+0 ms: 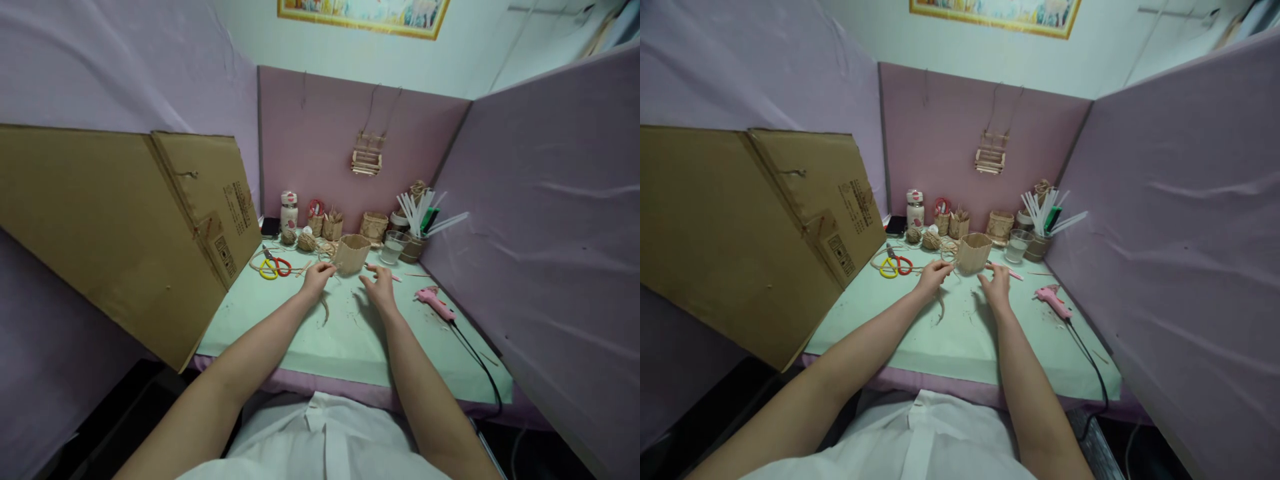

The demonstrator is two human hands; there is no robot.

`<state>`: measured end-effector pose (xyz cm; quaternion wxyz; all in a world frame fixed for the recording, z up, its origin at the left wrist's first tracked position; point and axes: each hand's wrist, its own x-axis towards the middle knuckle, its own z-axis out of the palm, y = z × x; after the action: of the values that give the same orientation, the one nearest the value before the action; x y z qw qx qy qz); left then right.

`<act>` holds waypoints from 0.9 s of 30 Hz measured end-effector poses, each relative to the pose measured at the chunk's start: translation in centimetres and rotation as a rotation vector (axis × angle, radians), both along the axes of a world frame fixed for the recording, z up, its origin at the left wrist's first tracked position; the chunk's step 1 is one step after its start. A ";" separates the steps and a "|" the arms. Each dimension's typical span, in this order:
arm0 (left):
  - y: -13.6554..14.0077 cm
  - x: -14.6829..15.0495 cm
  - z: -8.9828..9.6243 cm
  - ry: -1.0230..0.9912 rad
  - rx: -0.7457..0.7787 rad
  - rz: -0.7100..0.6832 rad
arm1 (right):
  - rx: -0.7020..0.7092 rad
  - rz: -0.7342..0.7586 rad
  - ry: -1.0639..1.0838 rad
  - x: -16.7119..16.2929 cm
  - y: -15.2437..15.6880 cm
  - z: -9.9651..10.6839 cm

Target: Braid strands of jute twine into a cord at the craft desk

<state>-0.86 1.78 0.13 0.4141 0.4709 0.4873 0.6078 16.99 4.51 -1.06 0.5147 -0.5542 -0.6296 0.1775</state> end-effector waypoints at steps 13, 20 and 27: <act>-0.3 1.1 -0.8 0.285 0.131 -0.096 | -0.121 0.419 0.279 -2.2 -1.4 0.6; -0.6 1.0 -1.0 0.564 0.228 0.003 | -0.091 0.391 0.192 -2.4 -1.0 0.0; -1.1 0.9 -0.8 0.782 0.315 0.077 | -0.070 0.390 0.076 -2.5 -0.9 -0.4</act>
<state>0.06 0.64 -0.65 0.0981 0.7050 0.5260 0.4654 14.46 3.57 -1.45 0.4743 -0.4322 -0.6986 0.3167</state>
